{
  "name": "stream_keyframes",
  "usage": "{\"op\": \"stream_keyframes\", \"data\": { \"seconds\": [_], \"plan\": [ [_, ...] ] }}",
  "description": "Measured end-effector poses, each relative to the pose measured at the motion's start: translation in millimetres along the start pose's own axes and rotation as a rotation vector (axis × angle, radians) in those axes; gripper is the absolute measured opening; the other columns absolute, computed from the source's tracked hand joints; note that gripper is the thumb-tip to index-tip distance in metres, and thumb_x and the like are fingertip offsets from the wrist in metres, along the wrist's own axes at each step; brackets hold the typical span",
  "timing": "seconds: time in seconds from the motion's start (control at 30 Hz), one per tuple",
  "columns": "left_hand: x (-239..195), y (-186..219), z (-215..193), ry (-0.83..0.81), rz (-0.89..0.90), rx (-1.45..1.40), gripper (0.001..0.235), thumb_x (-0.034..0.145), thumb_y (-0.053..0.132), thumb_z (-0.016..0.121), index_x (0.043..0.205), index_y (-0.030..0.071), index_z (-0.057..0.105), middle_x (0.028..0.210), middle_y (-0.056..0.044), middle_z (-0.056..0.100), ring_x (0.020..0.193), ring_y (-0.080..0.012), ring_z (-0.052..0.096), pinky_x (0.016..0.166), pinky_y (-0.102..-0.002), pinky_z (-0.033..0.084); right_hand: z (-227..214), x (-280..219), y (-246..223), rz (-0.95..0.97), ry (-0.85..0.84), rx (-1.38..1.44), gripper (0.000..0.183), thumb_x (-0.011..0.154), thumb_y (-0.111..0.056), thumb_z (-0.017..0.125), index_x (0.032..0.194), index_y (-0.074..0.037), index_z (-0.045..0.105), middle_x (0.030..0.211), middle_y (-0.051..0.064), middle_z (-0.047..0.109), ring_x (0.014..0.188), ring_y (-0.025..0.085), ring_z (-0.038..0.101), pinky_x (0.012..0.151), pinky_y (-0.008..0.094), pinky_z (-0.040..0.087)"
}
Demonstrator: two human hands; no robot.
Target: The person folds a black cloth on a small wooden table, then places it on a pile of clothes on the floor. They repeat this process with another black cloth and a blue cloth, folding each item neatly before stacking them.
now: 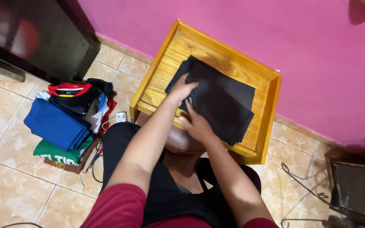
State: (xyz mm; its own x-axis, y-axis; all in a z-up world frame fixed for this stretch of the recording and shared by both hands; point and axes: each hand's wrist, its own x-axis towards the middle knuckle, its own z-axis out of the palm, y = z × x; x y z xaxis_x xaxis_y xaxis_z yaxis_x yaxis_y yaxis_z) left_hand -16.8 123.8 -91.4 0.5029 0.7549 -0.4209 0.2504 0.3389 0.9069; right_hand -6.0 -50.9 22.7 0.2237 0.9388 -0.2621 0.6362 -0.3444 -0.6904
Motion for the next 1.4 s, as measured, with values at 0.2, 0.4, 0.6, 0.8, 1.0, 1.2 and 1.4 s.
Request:
{"op": "stream_keyframes", "data": {
  "seconds": [0.2,0.4,0.6,0.8,1.0,1.2,1.4],
  "plan": [
    [12,16,-49,-0.207,0.301,0.233,0.067,0.092,0.005,0.068,0.153,0.020,0.048,0.133,-0.031,0.062,0.121,-0.0407,0.065,0.100,-0.045,0.056,-27,-51,53,-0.306,0.482,-0.028,0.043,0.089,-0.023,0.080,0.130,-0.012,0.072,0.119,0.013,0.074,0.116,0.032,0.069,0.101,0.043,0.054],
    [5,19,-60,-0.080,0.292,0.649,0.058,0.093,0.021,0.071,0.146,0.037,0.055,0.126,-0.023,0.067,0.120,-0.0324,0.066,0.100,-0.041,0.056,-54,-77,160,0.199,1.020,-0.033,0.023,0.094,-0.032,0.084,0.094,-0.014,0.069,0.088,0.007,0.068,0.082,0.029,0.069,0.064,0.037,0.057],
    [-40,56,-45,-0.086,0.226,0.903,0.061,0.102,0.045,0.056,0.156,0.024,0.037,0.124,-0.024,0.067,0.123,-0.0381,0.065,0.104,-0.054,0.051,-75,-63,125,0.708,0.617,0.247,0.085,0.095,-0.073,0.059,0.143,-0.002,0.056,0.136,0.030,0.062,0.134,0.046,0.053,0.113,0.057,0.041],
    [-79,70,-50,-0.045,0.388,0.886,0.052,0.105,0.024,0.054,0.155,0.019,0.040,0.119,-0.027,0.067,0.116,-0.0440,0.067,0.097,-0.055,0.055,-77,-50,140,0.727,0.501,-0.290,0.051,0.089,-0.047,0.076,0.126,-0.013,0.069,0.110,0.014,0.074,0.108,0.037,0.072,0.088,0.050,0.058],
    [-66,44,-55,0.041,0.544,0.794,0.040,0.107,0.019,0.047,0.146,0.026,0.053,0.104,-0.019,0.066,0.104,-0.0424,0.069,0.087,-0.054,0.058,-102,-58,100,0.432,0.757,-0.459,0.023,0.093,-0.031,0.074,0.104,-0.011,0.070,0.099,0.013,0.066,0.091,0.042,0.071,0.079,0.053,0.059],
    [-59,44,-47,0.167,0.600,0.830,0.034,0.106,0.023,0.051,0.139,0.025,0.057,0.105,-0.018,0.061,0.100,-0.0428,0.069,0.083,-0.054,0.060,-144,-24,143,0.163,0.853,-0.003,0.011,0.092,-0.018,0.080,0.100,-0.014,0.075,0.069,0.013,0.063,0.066,0.031,0.064,0.060,0.040,0.049],
    [-94,71,-14,0.147,0.862,1.225,0.047,0.096,0.045,0.062,0.136,0.020,0.065,0.144,-0.013,0.056,0.136,-0.0385,0.048,0.107,-0.061,0.039,-83,-11,203,0.520,0.605,0.135,0.066,0.091,-0.052,0.077,0.134,-0.004,0.064,0.121,0.023,0.071,0.121,0.041,0.064,0.098,0.054,0.052]
  ]
}}
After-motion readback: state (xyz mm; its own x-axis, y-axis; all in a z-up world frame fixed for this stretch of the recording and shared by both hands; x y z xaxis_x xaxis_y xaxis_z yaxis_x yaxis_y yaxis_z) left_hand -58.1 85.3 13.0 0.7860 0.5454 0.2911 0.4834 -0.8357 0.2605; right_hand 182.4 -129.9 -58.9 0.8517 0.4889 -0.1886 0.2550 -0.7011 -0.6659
